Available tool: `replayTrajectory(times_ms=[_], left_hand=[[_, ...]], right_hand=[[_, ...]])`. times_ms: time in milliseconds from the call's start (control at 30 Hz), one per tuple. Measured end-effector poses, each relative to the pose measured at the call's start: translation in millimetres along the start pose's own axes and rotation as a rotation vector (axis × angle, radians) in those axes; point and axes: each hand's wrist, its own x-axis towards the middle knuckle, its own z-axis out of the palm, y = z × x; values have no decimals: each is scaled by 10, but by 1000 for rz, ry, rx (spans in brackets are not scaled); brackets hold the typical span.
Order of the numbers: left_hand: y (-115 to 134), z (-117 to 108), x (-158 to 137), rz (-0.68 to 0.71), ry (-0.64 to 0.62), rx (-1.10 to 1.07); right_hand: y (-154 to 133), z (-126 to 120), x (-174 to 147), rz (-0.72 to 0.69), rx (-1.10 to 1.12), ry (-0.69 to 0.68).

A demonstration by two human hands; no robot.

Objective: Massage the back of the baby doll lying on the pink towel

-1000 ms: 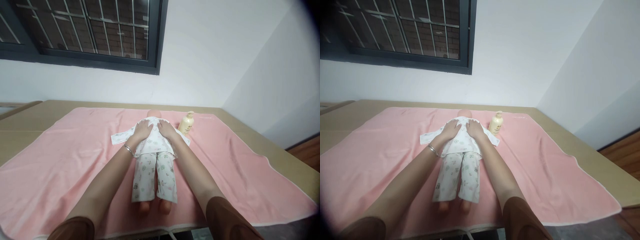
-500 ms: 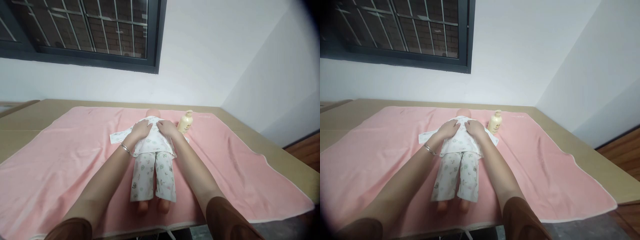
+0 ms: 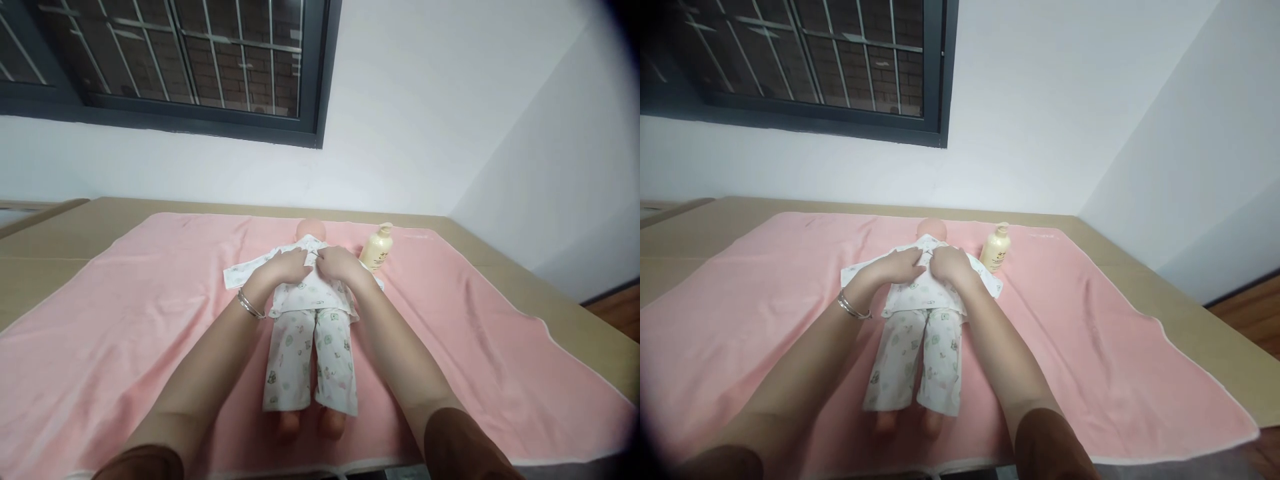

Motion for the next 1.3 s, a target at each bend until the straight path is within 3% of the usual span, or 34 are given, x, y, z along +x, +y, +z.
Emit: replayTrajectory(times_ms=[133, 333, 467, 667, 733, 833, 1033, 1133, 1300], left_hand=[[-22, -13, 40, -32, 43, -67], [-187, 298, 347, -152, 284, -151], [-189, 363, 378, -175, 259, -116], [29, 74, 79, -90, 40, 19], [79, 7, 10, -83, 20, 12], [79, 32, 36, -123, 110, -16], [-80, 379, 323, -181, 381, -32], [-147, 487, 415, -172, 375, -84], [-181, 484, 442, -167, 313, -121]], right_hand=[[84, 60, 89, 20, 120, 84], [304, 357, 371, -64, 213, 241], [283, 385, 398, -52, 149, 233], [26, 150, 136, -28, 45, 76], [-47, 85, 47, -34, 28, 30], [-57, 78, 34, -20, 62, 53], [154, 290, 305, 14, 159, 219], [211, 372, 382, 18, 193, 242], [227, 417, 405, -7, 217, 225]])
